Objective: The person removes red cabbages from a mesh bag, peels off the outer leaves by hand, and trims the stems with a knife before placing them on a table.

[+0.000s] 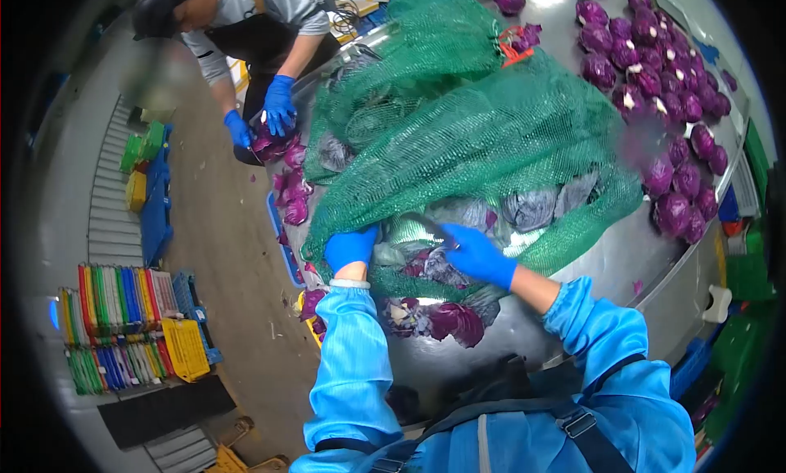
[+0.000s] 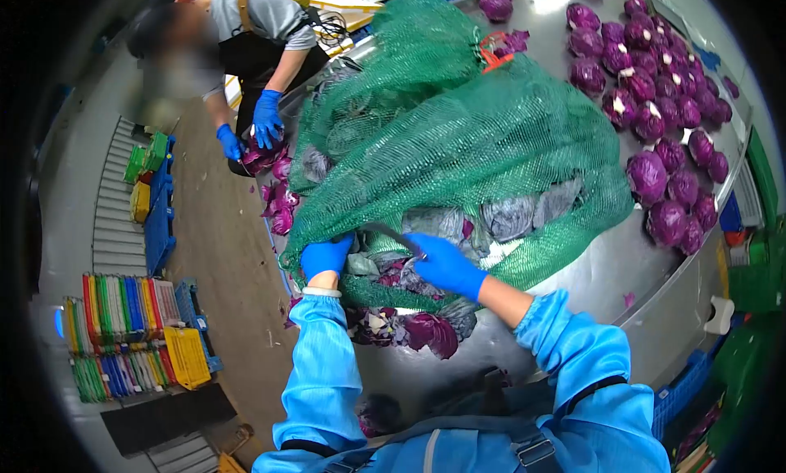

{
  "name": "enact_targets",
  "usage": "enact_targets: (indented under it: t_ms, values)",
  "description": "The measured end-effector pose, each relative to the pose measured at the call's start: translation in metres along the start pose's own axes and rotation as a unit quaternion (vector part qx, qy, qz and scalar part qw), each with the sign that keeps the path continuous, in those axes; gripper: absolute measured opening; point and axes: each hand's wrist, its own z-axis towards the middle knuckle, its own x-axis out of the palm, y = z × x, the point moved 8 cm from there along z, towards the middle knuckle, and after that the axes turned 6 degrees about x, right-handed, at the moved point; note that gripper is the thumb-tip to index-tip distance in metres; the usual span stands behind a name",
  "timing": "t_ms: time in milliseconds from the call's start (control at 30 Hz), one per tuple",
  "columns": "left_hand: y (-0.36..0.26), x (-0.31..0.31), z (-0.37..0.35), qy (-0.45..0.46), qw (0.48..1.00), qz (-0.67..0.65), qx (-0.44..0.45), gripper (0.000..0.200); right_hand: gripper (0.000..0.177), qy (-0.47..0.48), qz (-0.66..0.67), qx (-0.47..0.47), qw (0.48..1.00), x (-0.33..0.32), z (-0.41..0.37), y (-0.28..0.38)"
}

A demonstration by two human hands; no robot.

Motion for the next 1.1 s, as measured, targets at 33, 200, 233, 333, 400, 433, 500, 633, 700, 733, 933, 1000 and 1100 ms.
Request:
enact_targets:
  t_ms: [33, 200, 233, 333, 400, 433, 500, 633, 700, 733, 933, 1000, 1100]
  values:
    - [0.008, 0.01, -0.002, 0.044, 0.999, 0.015, -0.02, 0.034, 0.04, 0.037, 0.032, 0.035, 0.998, 0.021, -0.002, -0.013]
    - [0.051, 0.059, 0.028, 0.197, 0.975, 0.1, -0.025, 0.043, 0.032, 0.032, 0.227, 0.101, 0.968, 0.085, 0.004, -0.046]
    - [0.05, 0.056, 0.027, 0.202, 0.972, 0.122, -0.012, 0.043, 0.031, 0.032, 0.264, 0.12, 0.956, 0.095, 0.005, -0.057]
    - [0.025, 0.036, 0.025, 0.101, 0.981, 0.098, 0.132, 0.045, 0.027, 0.028, 0.285, 0.149, 0.947, 0.096, 0.0, -0.067]
    - [0.021, 0.03, 0.016, 0.216, 0.971, 0.097, 0.045, 0.049, 0.025, 0.033, 0.253, 0.172, 0.951, 0.09, -0.009, -0.061]
    - [0.017, 0.023, 0.013, 0.218, 0.971, 0.091, 0.038, 0.047, 0.024, 0.032, 0.227, 0.171, 0.958, 0.076, -0.018, -0.049]
    - [0.015, 0.012, 0.009, 0.252, 0.962, 0.102, 0.002, 0.047, 0.027, -0.029, 0.228, 0.126, 0.965, 0.056, -0.04, -0.05]
    - [-0.02, -0.031, -0.018, 0.185, 0.967, -0.166, 0.057, 0.04, 0.043, -0.005, 0.318, 0.209, 0.925, 0.019, -0.083, -0.029]
    - [-0.054, -0.053, -0.034, 0.109, 0.916, -0.385, 0.034, 0.054, 0.058, 0.013, 0.397, 0.185, 0.899, 0.015, -0.097, -0.003]
    - [-0.095, -0.074, -0.048, 0.047, 0.882, -0.47, -0.013, 0.064, 0.066, 0.022, 0.434, 0.171, 0.884, 0.013, -0.102, 0.005]
    - [-0.127, -0.022, -0.191, -0.105, 0.773, -0.593, -0.199, 0.07, 0.112, -0.029, 0.139, 0.091, 0.986, -0.03, -0.141, 0.055]
    - [-0.103, 0.029, -0.25, -0.078, 0.728, -0.639, -0.235, 0.064, 0.113, 0.007, -0.019, 0.018, 1.0, -0.011, -0.161, 0.033]
    - [-0.11, 0.036, -0.3, -0.052, 0.886, -0.46, 0.006, 0.052, 0.104, 0.086, -0.136, 0.083, 0.983, 0.026, -0.183, -0.016]
